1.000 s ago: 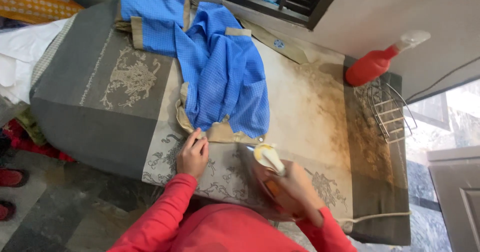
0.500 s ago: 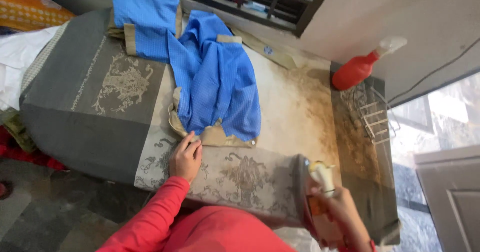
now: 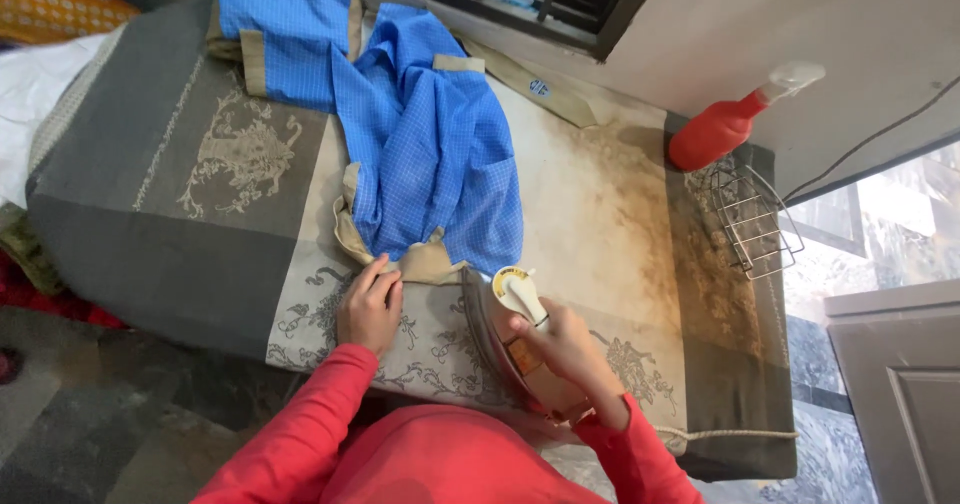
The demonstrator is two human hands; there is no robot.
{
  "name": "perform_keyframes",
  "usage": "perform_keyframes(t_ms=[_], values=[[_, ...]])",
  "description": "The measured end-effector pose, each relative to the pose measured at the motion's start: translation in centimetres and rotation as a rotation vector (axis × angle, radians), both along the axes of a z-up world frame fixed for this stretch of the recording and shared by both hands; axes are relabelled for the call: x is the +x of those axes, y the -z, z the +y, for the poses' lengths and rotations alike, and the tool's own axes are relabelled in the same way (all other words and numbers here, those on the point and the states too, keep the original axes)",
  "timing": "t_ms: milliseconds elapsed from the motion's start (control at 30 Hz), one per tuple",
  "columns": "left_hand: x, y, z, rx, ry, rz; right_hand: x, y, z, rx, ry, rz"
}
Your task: Ironing a blue patterned shirt using an iron and water spray on an ironing board.
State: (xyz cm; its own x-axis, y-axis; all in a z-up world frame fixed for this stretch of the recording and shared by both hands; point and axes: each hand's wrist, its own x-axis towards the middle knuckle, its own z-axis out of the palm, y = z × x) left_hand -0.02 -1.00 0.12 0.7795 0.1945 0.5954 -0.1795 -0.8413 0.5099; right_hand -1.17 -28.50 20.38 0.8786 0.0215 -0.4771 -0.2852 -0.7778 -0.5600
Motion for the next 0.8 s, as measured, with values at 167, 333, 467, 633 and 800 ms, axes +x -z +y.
perform_keyframes(t_ms=[167,333,467,633,800], values=[[-0.3,-1.8,-0.1,0.000,-0.005,0.007,1.3,0.3,1.1,0.044,0.001,-0.001],[-0.4,-2.2,-0.2,-0.023,-0.004,-0.008,2.3,2.3,1.5,0.090,-0.030,-0.026],[-0.2,-3.1,-0.2,-0.057,0.013,0.003,0.7,-1.1,2.3,0.083,-0.032,0.018],[-0.1,-1.8,-0.1,0.001,-0.013,-0.044,1.2,0.0,2.9,0.095,-0.033,-0.014],[-0.3,-0.9,0.1,-0.028,-0.004,-0.057,0.1,-0.6,3.1,0.068,0.023,-0.013]])
